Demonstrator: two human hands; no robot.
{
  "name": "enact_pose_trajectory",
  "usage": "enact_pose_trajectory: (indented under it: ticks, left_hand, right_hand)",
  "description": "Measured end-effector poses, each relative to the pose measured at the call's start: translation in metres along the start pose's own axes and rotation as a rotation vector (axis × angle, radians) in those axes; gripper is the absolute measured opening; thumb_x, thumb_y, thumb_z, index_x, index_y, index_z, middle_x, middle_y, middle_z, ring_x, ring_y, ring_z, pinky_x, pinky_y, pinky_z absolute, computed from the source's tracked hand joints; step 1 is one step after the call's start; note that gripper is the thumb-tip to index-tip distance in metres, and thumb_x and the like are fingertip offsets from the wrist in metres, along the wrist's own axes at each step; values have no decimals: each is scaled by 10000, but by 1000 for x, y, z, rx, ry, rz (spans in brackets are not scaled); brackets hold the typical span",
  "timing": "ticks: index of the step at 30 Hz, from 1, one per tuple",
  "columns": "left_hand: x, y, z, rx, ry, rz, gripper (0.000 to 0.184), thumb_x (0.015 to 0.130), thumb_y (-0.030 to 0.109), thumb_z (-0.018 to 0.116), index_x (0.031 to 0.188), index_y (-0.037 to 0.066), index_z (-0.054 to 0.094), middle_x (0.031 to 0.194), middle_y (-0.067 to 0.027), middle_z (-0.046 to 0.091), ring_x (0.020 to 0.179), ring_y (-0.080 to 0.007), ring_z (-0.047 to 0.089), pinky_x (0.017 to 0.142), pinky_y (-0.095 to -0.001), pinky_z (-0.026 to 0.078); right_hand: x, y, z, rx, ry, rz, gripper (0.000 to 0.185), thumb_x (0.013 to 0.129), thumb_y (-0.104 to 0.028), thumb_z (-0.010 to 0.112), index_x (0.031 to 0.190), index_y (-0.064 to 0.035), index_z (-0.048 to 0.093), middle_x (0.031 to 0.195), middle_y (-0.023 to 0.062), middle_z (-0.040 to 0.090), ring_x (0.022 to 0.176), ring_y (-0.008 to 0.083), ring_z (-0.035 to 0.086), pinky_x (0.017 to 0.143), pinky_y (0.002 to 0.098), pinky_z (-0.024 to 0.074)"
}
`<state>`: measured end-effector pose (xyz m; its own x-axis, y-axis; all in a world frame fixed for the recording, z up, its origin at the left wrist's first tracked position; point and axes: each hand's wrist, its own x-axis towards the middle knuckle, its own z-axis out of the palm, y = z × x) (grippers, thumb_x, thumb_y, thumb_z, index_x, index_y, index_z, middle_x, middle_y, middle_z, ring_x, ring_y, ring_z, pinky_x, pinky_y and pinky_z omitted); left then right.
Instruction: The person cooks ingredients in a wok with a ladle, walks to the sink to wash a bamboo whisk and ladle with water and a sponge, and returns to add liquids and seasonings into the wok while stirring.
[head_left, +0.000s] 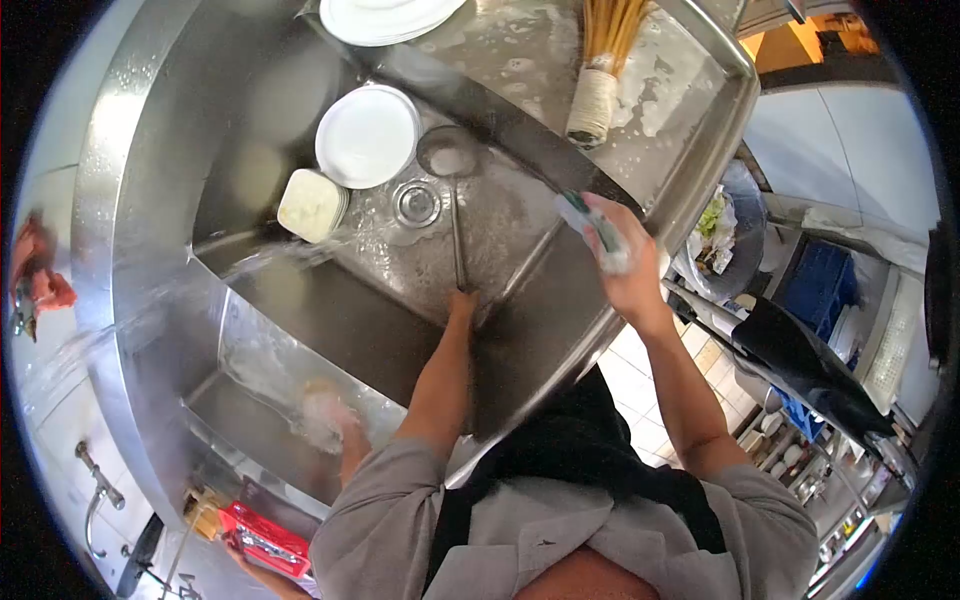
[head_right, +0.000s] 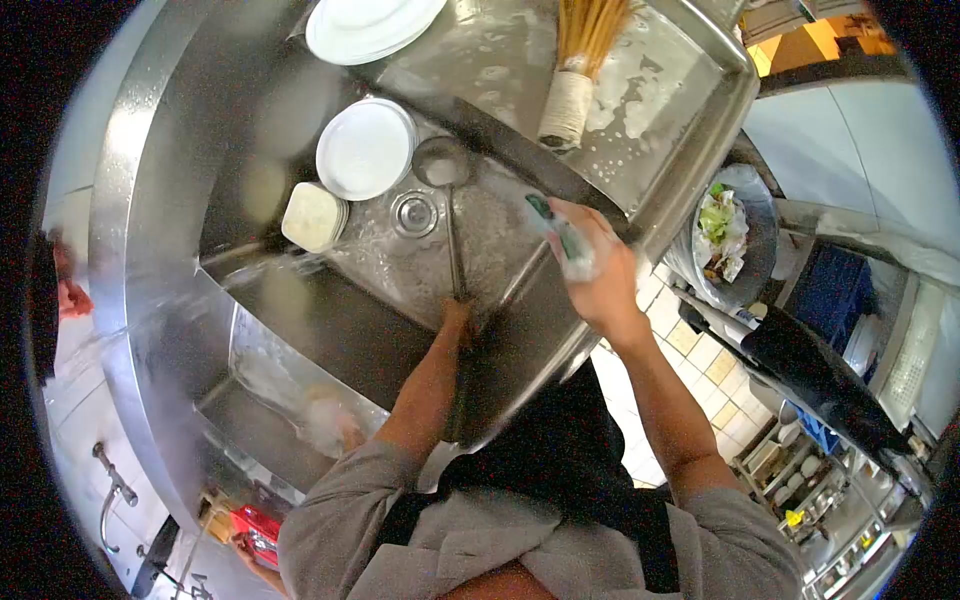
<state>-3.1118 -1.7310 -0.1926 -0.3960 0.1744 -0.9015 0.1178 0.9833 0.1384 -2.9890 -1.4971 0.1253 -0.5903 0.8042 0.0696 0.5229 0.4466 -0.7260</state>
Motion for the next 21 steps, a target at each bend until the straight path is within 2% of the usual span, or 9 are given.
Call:
enact_pose_trajectory:
  ticks: [3,5,7,9,10,13,15,18,21]
  left_hand:
    - [39,-25,33,-331,-81,-9,544,861,211,625,1305,-60,466,1151,-258,598,1077,-354,597,887,-409,479]
    - [23,-22,32,-621,-166,-7,442,870,185,602,1238,-38,504,1010,-225,621,915,-320,639,766,-396,513]
    - [-67,25,-27,-968,-281,27,319,880,159,578,1149,-10,540,859,-169,619,739,-274,644,631,-380,524]
    - [-117,49,-49,-1013,-253,179,248,885,132,556,1096,5,522,768,-114,577,600,-229,586,530,-360,491]
    - [-134,55,-57,-1036,-236,256,213,887,119,545,1069,13,513,723,-87,556,531,-207,557,479,-350,475]
    - [-168,52,-65,-924,-103,366,207,888,104,525,1059,2,468,715,-118,568,518,-235,574,466,-370,477]
    - [-182,40,-57,-720,92,401,240,870,95,522,1063,-19,436,707,-171,571,512,-255,593,454,-395,479]
    - [-249,51,-71,-593,172,354,256,837,80,516,1039,-33,406,702,-205,565,527,-256,611,450,-403,479]
    - [-275,48,-79,-613,141,403,303,829,75,505,1080,-31,372,684,-186,550,516,-251,597,444,-399,473]
  right_hand:
    - [15,-1,54,485,-203,609,331,932,-192,607,1248,-97,586,1119,80,638,991,212,624,768,326,525]
    - [22,8,100,553,-232,856,354,935,-226,594,1252,-69,577,1094,49,628,960,162,608,712,306,527]
    - [1,40,165,514,-374,884,478,877,-335,618,1275,-77,559,1037,160,640,880,249,611,735,399,485]
    - [-35,83,236,566,-539,817,598,845,-412,628,1300,-36,526,1065,226,641,975,331,621,814,466,464]
    - [-38,63,240,406,-449,793,618,837,-440,642,1266,-7,542,1072,222,642,968,314,615,833,437,468]
    - [-50,10,241,85,-332,732,712,824,-545,635,1214,45,555,1085,209,636,970,295,603,872,390,480]
    - [-32,10,243,76,-410,750,793,832,-641,568,1246,34,518,1082,203,621,1000,322,602,877,407,487]
    - [0,44,264,447,-587,1111,839,851,-672,464,1367,-12,410,1223,275,542,1042,442,578,922,537,457]
    - [40,-17,213,880,-391,1439,765,892,-647,387,1329,-23,455,1150,268,568,931,475,593,873,653,454]
